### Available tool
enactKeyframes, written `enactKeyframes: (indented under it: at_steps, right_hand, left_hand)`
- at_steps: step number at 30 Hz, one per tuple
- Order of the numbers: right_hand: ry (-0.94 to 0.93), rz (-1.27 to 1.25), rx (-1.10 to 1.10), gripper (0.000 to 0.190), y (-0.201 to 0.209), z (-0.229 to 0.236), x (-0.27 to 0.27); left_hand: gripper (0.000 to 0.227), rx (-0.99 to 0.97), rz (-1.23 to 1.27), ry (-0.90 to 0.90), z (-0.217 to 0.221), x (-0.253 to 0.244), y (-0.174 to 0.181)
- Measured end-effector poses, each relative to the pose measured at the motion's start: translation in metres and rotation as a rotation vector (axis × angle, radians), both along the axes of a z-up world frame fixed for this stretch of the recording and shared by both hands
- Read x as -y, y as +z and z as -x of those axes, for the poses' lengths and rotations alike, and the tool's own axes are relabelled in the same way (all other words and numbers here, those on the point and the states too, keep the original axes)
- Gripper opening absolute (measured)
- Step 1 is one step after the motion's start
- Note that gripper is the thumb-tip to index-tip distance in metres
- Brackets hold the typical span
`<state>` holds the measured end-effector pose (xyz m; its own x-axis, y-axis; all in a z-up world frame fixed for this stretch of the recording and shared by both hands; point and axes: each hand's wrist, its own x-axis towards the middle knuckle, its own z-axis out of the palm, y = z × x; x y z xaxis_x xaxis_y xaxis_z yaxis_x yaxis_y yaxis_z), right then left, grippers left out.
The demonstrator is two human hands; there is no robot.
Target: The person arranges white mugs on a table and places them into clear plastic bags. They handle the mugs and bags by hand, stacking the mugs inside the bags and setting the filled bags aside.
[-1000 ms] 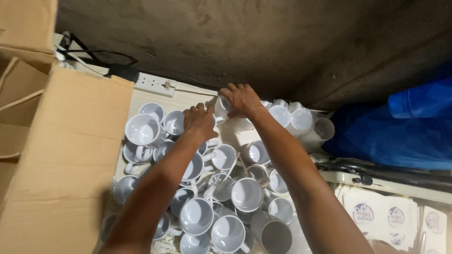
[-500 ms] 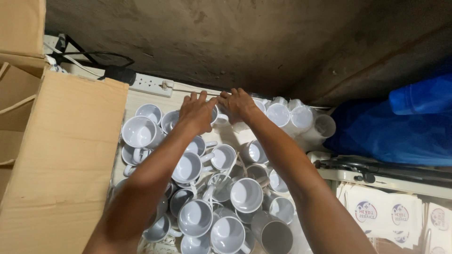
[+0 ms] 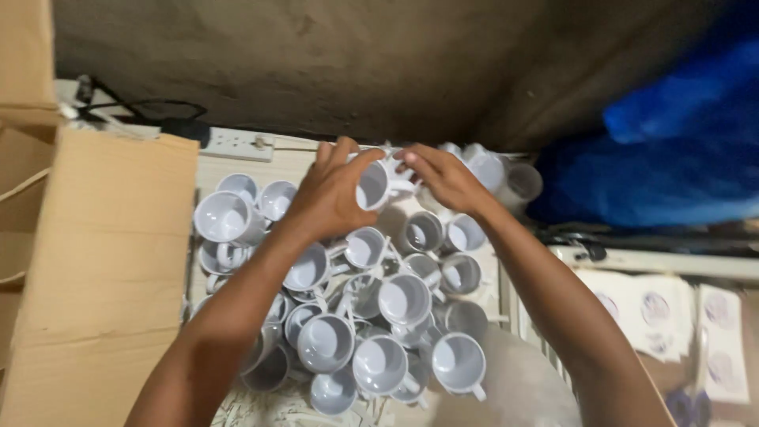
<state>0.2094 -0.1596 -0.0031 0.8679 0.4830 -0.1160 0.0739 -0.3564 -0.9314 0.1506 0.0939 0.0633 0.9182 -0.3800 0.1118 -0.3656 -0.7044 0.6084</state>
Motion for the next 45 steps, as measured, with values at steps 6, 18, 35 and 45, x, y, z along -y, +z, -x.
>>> enactKeyframes:
  at_steps: [6, 18, 35, 45]
  right_hand:
    - [0.127, 0.195, 0.195, 0.084, 0.086, 0.12, 0.054]
    - [-0.282, 0.726, 0.326, 0.101, 0.022, 0.168, 0.116]
    - [-0.192, 0.635, 0.151, 0.103, 0.009, 0.23, 0.124]
    - [-0.163, 0.571, 0.138, 0.099, 0.007, 0.244, 0.12]
  left_hand:
    - [0.093, 0.112, 0.188, -0.196, 0.047, 0.077, 0.008]
    - [0.097, 0.037, 0.112, -0.422, 0.059, 0.171, -0.024]
    - [0.053, -0.135, 0.178, -0.331, 0.116, 0.136, -0.037]
    - [0.051, 0.02, 0.113, -0.385, 0.147, 0.156, -0.062]
